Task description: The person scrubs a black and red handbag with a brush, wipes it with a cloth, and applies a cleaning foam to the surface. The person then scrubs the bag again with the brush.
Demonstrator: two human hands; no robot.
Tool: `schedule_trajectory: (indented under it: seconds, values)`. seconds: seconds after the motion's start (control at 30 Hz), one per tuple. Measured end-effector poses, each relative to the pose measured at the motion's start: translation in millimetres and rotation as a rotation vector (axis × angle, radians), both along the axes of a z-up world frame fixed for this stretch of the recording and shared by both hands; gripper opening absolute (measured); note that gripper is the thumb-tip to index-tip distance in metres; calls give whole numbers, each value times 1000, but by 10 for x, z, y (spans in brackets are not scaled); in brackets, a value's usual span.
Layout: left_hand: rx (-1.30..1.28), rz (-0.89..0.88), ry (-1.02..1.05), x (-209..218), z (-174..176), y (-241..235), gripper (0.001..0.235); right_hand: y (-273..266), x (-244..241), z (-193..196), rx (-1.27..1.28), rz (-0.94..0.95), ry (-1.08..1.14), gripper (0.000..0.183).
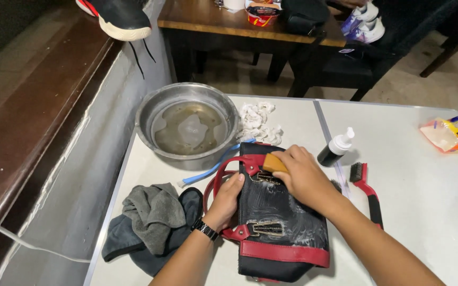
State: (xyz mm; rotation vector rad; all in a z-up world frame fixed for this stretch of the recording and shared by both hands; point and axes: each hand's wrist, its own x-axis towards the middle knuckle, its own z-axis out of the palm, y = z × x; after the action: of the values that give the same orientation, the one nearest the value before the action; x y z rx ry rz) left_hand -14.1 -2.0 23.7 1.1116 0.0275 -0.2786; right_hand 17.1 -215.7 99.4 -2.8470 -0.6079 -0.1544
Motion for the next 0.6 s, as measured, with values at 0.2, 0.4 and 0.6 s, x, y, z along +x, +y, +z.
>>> schedule_trajectory:
  seconds: [0.2, 0.4, 0.6]
  values:
    - [1, 22, -1, 55, -37, 41, 39, 121, 165, 218, -8, 95, 73, 46]
    - [18, 21, 9, 51, -71, 43, 40, -122, 91, 219, -321, -38, 10, 47]
    - [32, 11, 30, 36, -31, 43, 42, 186, 72, -219, -6, 125, -159, 48]
